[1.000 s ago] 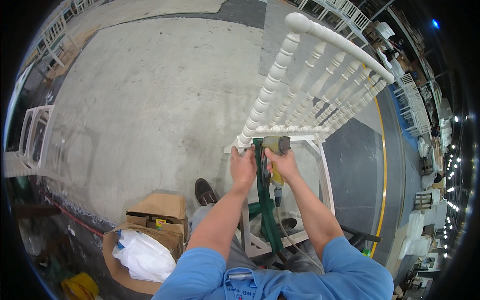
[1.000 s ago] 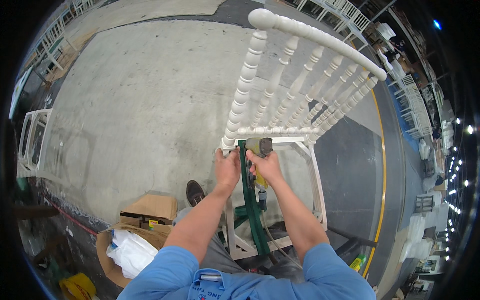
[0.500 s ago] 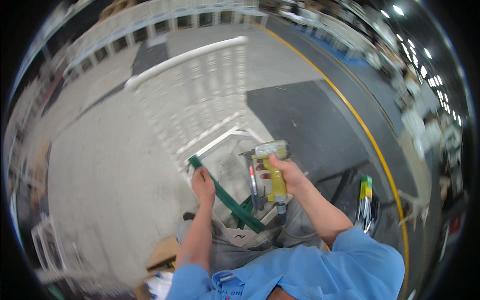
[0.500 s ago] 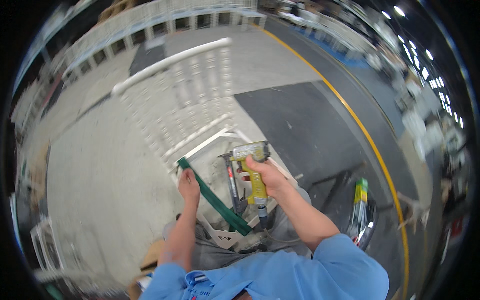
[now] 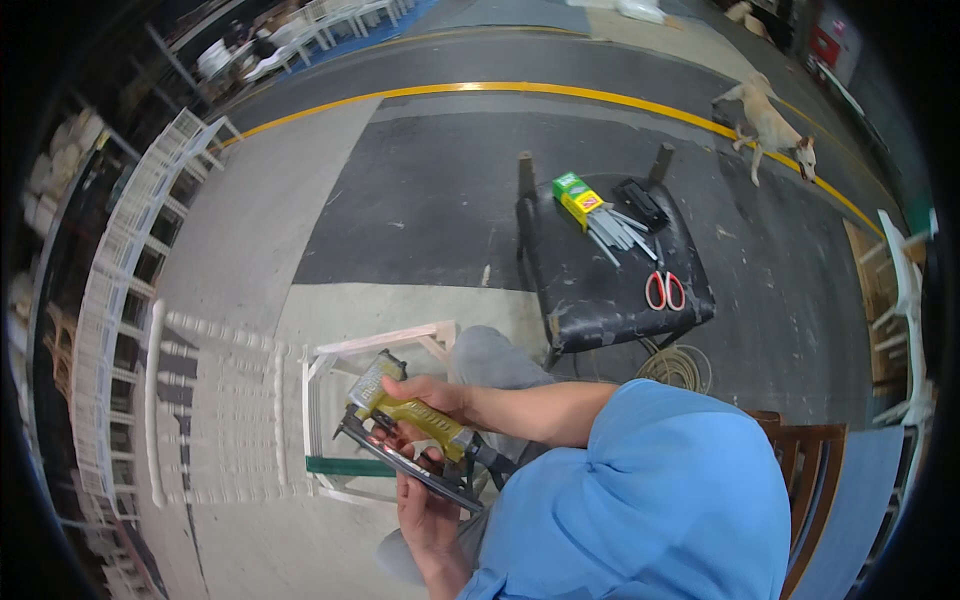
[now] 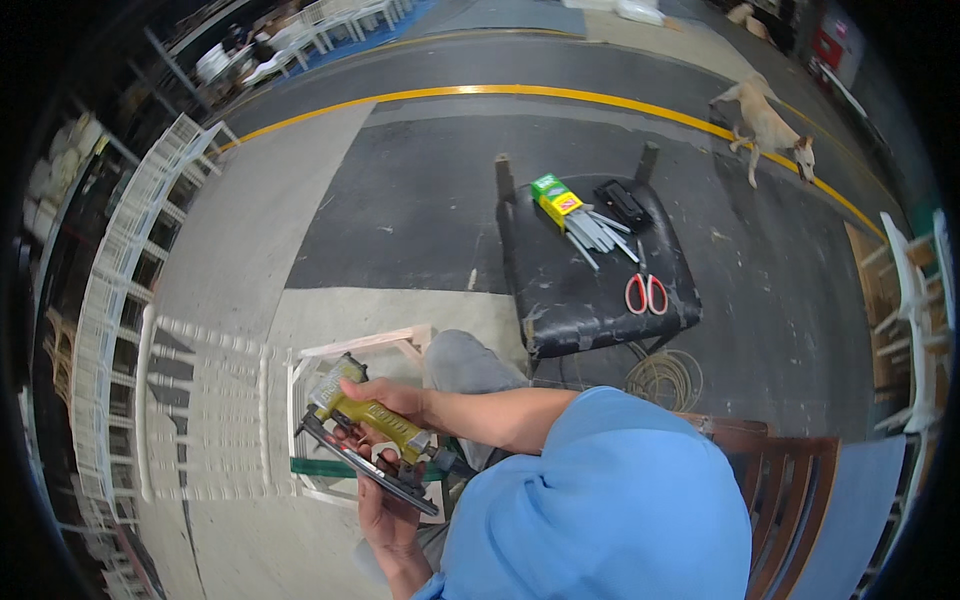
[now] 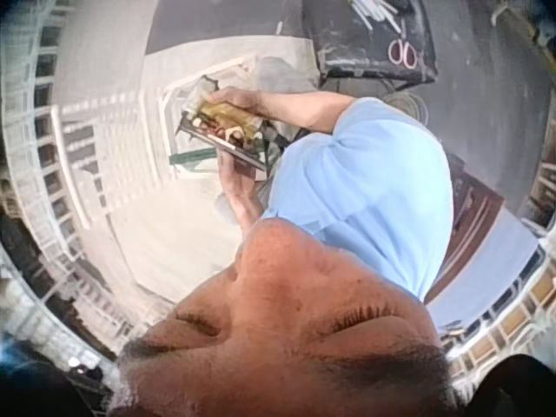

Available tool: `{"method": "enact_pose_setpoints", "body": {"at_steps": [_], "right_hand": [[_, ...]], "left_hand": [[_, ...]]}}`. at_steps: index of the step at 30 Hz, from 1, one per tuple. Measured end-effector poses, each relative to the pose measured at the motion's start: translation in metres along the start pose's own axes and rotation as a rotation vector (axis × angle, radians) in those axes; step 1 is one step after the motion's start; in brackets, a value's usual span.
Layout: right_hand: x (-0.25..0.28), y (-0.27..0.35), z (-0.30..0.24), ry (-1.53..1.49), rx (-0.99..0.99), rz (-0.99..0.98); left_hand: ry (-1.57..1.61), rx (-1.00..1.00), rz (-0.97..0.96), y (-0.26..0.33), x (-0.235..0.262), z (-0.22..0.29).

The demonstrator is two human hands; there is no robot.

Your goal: The person staples green webbing onto the seat frame of a white wooden chair, then places a white fabric cover over the webbing and staples it in place. They use a staple gun to secure both layers to the chair frame.

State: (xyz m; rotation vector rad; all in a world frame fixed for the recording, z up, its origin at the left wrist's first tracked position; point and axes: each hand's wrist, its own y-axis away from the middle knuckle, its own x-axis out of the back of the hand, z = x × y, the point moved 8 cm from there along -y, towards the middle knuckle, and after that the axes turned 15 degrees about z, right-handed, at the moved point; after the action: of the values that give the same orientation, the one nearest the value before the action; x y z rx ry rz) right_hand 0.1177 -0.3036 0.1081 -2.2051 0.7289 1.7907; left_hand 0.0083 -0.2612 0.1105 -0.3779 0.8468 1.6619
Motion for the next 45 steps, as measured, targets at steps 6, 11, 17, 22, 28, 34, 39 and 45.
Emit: {"method": "enact_pose_setpoints", "body": {"at_steps": [6,11,17,22,28,34,39,45], "right_hand": [[0.024,0.000,-0.044,-0.079,0.098,0.043],[0.046,0.016,-0.057,0.066,0.127,0.108],[0.127,0.114,-0.141,1.209,0.519,0.778],[0.198,0.341,-0.237,1.574,0.617,2.022],[0.240,0.431,-0.248,1.586,0.645,2.299],[0.217,0.434,-0.255,1.400,1.009,2.117],[0.231,0.465,-0.240,0.734,1.118,1.923],[0.234,0.474,-0.237,0.838,1.114,1.969]], "left_hand": [[0.014,0.093,0.016,-0.014,-0.028,-0.007],[0.112,0.274,0.059,-0.044,-0.036,-0.022],[0.110,0.258,0.163,-0.040,-0.025,-0.017],[0.194,0.128,0.314,-0.039,0.014,-0.001],[0.262,0.147,0.368,-0.036,0.052,-0.014],[0.294,0.074,0.442,-0.015,0.080,-0.010],[0.275,0.031,0.437,-0.013,0.090,-0.007],[0.245,0.027,0.404,-0.013,0.081,-0.004]]}}
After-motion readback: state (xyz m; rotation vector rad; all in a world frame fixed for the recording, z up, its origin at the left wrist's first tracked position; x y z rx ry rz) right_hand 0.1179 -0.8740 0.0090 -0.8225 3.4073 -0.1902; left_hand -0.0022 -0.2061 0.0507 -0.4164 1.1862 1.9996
